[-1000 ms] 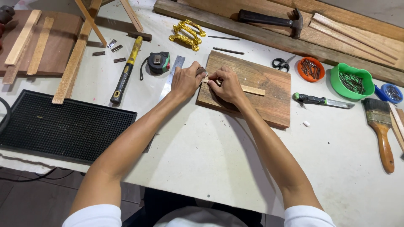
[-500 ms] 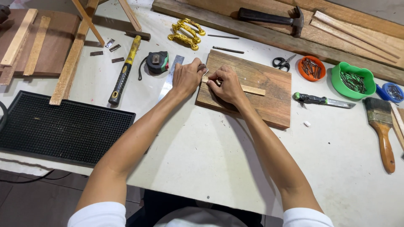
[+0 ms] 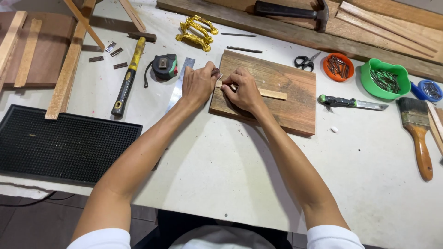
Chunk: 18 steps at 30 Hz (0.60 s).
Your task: Using sandpaper and a utility knife to sand and trim small wooden strips on a workbench.
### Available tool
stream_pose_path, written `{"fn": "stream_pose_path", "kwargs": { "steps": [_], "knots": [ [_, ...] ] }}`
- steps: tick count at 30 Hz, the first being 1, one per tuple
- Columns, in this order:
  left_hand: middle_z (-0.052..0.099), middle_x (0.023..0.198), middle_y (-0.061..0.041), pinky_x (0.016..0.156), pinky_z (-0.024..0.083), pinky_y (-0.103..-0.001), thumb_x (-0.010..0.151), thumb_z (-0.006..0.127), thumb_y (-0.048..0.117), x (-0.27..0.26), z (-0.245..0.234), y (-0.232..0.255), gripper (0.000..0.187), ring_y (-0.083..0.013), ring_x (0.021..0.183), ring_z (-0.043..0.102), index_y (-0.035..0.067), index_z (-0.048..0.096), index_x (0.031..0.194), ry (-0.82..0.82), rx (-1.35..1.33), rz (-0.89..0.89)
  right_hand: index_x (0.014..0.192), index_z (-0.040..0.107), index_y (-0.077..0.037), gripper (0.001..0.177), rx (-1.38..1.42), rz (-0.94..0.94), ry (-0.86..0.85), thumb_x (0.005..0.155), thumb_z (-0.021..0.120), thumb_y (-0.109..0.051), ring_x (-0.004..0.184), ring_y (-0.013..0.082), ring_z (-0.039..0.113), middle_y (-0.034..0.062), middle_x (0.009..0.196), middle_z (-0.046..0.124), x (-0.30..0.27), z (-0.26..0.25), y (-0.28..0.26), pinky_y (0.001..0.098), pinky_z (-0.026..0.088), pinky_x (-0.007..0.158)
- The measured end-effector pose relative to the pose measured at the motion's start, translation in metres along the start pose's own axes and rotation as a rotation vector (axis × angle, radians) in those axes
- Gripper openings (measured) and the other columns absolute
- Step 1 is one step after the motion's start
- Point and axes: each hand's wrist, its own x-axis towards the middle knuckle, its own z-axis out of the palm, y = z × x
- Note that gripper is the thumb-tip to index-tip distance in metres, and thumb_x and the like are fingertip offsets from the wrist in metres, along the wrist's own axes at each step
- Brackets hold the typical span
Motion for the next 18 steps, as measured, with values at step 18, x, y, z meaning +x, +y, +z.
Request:
{"fn": "stream_pose_path", "kwargs": {
  "steps": [18],
  "knots": [
    [0.076,0.077,-0.009,0.075,0.038,-0.041,0.096,0.07,0.024,-0.003,0.001,0.0,0.017,-0.0282,0.068,0.068,0.009,0.062,0.093,0.032,0.054,0.054,0.088,0.074,0.0,0.015,-0.014,0.031,-0.011,0.086,0.078,-0.014,0.089,0.0246,0.06,0.0107,0.088,0.061,-0.001,-0.005,-0.008,0.0406,0.054,0.081]
  ]
}}
